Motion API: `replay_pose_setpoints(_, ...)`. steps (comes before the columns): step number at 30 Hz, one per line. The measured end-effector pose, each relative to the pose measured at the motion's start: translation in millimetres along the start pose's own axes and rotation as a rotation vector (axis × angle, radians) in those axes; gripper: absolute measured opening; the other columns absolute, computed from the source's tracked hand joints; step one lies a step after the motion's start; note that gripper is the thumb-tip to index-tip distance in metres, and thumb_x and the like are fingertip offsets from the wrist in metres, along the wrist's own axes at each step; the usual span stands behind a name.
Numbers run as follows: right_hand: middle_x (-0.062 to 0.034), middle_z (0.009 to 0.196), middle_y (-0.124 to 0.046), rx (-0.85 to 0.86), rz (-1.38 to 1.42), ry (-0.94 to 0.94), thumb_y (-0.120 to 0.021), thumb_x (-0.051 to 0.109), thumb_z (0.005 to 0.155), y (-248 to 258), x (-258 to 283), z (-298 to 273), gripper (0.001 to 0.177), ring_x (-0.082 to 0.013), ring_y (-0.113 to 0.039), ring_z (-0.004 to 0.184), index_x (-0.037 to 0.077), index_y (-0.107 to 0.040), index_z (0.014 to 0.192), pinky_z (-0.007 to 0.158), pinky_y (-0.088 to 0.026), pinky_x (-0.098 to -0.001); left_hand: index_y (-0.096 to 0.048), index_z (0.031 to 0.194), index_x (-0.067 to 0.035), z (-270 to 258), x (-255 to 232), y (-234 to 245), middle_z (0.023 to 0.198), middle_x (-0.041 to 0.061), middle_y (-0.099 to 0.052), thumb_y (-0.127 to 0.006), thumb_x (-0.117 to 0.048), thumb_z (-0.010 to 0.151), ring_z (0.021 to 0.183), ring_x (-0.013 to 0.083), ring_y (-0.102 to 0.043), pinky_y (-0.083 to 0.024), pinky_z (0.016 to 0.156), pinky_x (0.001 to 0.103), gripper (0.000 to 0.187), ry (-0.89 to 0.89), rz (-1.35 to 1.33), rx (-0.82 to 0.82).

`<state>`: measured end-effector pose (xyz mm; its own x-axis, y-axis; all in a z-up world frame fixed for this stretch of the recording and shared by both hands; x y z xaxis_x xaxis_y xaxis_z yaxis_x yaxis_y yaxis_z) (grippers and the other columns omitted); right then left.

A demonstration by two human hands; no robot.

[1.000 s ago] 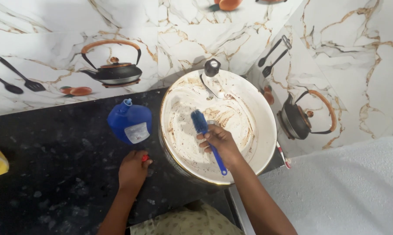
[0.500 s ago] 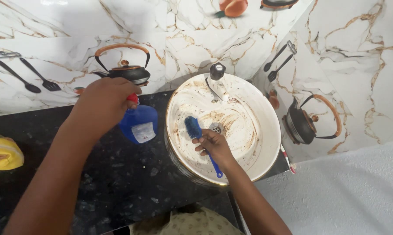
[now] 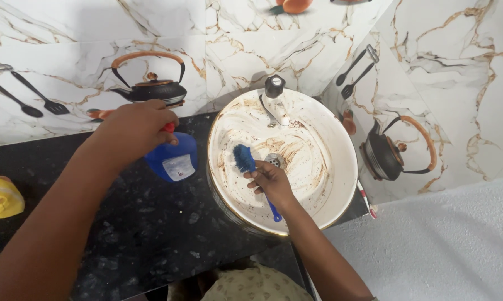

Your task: The person scrubs a dirty white sink basin using a blue brush and liquid detergent. They apply detergent to the brush, scrub the basin and faucet, and repeatedly clean around the faucet handle and spout.

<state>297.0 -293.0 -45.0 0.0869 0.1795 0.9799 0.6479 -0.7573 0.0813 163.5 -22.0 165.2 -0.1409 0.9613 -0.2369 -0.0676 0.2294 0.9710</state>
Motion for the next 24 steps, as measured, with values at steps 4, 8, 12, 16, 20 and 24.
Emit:
replay_pose_setpoints(4,-0.006,0.106,-0.077,0.009,-0.006,0.013,-0.058,0.01,0.1,3,-4,1,0.034,-0.0116,-0.07,0.081,0.006,-0.064,0.134,0.069,-0.056,-0.0272,-0.073,0.112,-0.015,-5,4,-1,0.105,0.007,-0.068,-0.076,-0.021,0.079,0.102,0.0285,-0.066,-0.051,0.085,0.043,0.034,-0.048,-0.144,-0.105)
replay_pose_setpoints(8,-0.0055,0.106,-0.077,0.004,-0.039,0.019,-0.059,0.011,0.101,2,-6,3,0.033,-0.0111,-0.07,0.081,0.006,-0.065,0.133,0.069,-0.056,-0.0268,-0.062,0.129,-0.012,-6,19,-15,0.111,0.01,-0.072,-0.073,-0.017,0.082,0.101,0.0264,-0.07,-0.054,0.087,0.04,0.049,-0.028,-0.356,-0.121)
replay_pose_setpoints(12,-0.0053,0.106,-0.077,-0.002,-0.043,0.009,-0.058,0.01,0.1,1,-6,3,0.035,-0.0113,-0.069,0.081,0.006,-0.064,0.135,0.069,-0.056,-0.0269,-0.054,0.124,-0.001,-10,21,-41,0.11,0.02,-0.068,-0.086,-0.02,0.073,0.103,0.0291,-0.068,-0.053,0.089,0.04,0.063,-0.025,-0.543,-0.401)
replay_pose_setpoints(16,-0.0056,0.105,-0.077,-0.002,-0.057,0.003,-0.058,0.012,0.101,1,-6,3,0.034,-0.0112,-0.07,0.081,0.005,-0.063,0.134,0.069,-0.057,-0.027,-0.054,0.115,-0.001,-11,28,-82,0.107,0.017,-0.07,-0.09,-0.019,0.079,0.098,0.0255,-0.071,-0.055,0.088,0.035,0.055,0.256,-0.676,-0.592)
replay_pose_setpoints(20,-0.0057,0.106,-0.077,-0.001,-0.063,-0.002,-0.058,0.012,0.1,1,-7,4,0.035,-0.0114,-0.069,0.081,0.006,-0.063,0.134,0.069,-0.057,-0.0273,-0.052,0.12,-0.002,-15,34,-98,0.116,0.016,-0.068,-0.081,-0.012,0.086,0.105,0.0237,-0.071,-0.055,0.094,0.033,0.046,0.083,-0.854,-0.76)
replay_pose_setpoints(24,-0.0062,0.106,-0.077,0.001,-0.064,-0.003,-0.059,0.013,0.101,1,-9,5,0.035,-0.0115,-0.069,0.082,0.005,-0.063,0.134,0.069,-0.058,-0.0274,-0.053,0.121,-0.001,-24,31,-97,0.125,0.018,-0.061,-0.076,0.0,0.088,0.112,0.0236,-0.064,-0.053,0.098,0.035,0.04,-0.136,-0.774,-0.891)
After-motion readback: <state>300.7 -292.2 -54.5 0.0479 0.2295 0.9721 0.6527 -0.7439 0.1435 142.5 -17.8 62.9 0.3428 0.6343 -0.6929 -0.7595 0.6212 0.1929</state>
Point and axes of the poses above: each hand's wrist, its own z-axis towards the middle knuckle, its own y-axis out of the back of the hand, x = y × z, the point moved 5 cm from there along z, towards the middle knuckle
